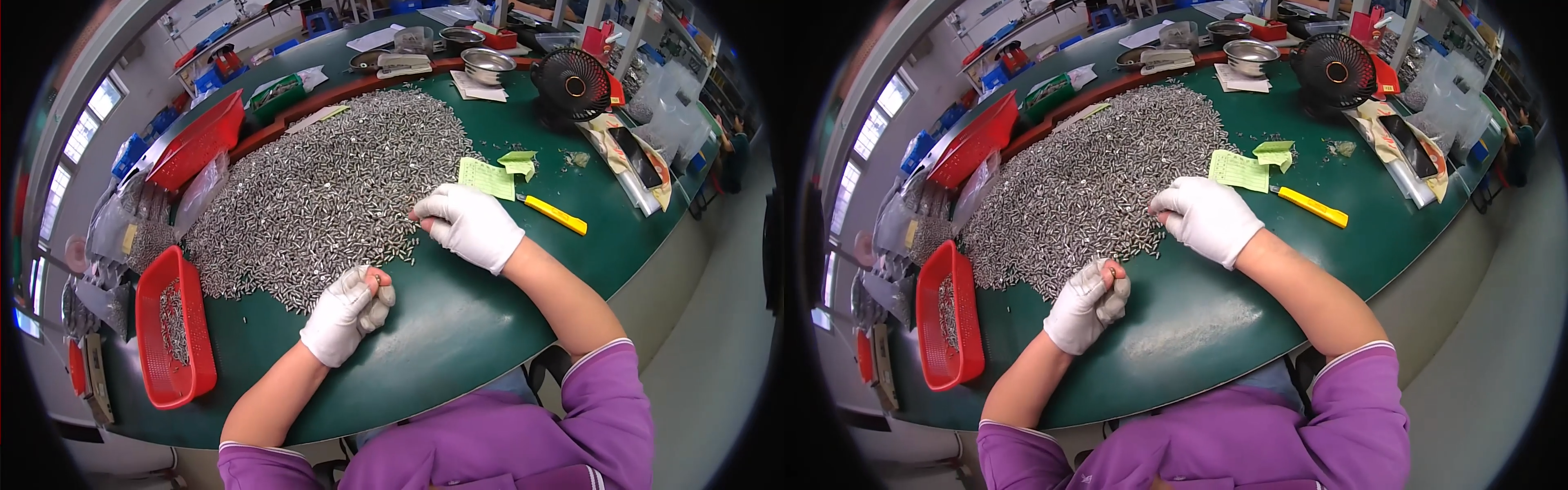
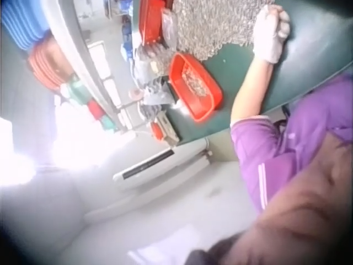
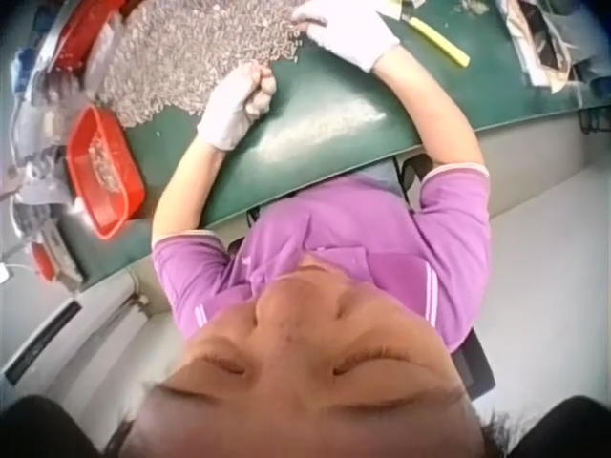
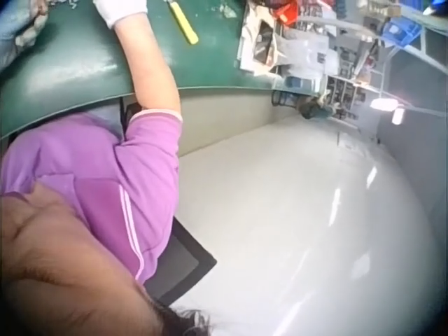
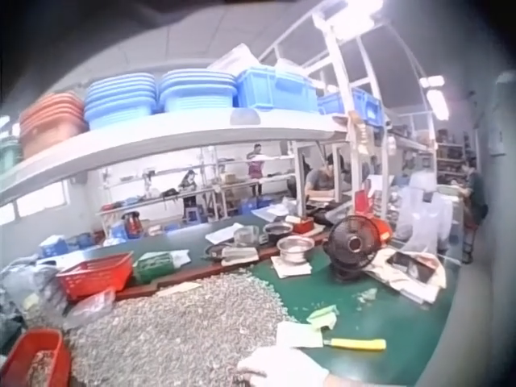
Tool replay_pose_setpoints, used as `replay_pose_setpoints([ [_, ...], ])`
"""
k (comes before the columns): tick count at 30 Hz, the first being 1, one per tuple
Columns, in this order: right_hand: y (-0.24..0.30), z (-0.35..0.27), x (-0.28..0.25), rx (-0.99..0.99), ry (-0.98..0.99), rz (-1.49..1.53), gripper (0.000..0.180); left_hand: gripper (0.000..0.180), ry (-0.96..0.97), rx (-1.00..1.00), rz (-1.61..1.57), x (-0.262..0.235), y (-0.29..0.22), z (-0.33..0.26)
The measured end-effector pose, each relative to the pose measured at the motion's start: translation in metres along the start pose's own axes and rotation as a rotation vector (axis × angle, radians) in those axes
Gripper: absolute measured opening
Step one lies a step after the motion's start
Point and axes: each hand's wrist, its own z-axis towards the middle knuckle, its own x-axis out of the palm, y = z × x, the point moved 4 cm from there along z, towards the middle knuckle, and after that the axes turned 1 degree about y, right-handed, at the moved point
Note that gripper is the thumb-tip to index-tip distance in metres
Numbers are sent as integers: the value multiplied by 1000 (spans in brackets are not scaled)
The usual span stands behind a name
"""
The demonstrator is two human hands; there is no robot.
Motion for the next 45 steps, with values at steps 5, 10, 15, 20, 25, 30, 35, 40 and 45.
replay_pose_setpoints([
  [5, 9, 1, 9, 40, 138, -62, 11, 14, 38, -17, -144, -11, 12, -4],
  [10, 11, 1, 8, 66, 166, -96, 11, 9, 86, -35, -251, -12, 13, -2],
  [15, 7, 0, 9, 56, 172, -100, 11, 7, 95, -32, -252, -12, 13, -2],
  [20, 9, -3, 9, 70, 263, -112, 10, 9, 68, -23, -239, -11, 13, -3],
  [25, 10, -6, 23, 75, 416, 5, 12, 13, 51, -57, -315, -19, 15, -2],
  [30, 15, -7, 28, -14, 391, -131, 11, 17, 54, -56, -299, -18, 15, -4],
  [35, 22, -7, 33, 58, 363, -8, 12, 19, 51, -61, -236, -15, 15, -4],
  [40, 39, -11, 36, 199, 437, 539, 16, 27, 75, -94, -150, -5, 12, -8],
  [45, 40, -18, 48, 287, 441, 768, 18, 18, 1, -77, -162, -5, 15, -7],
])
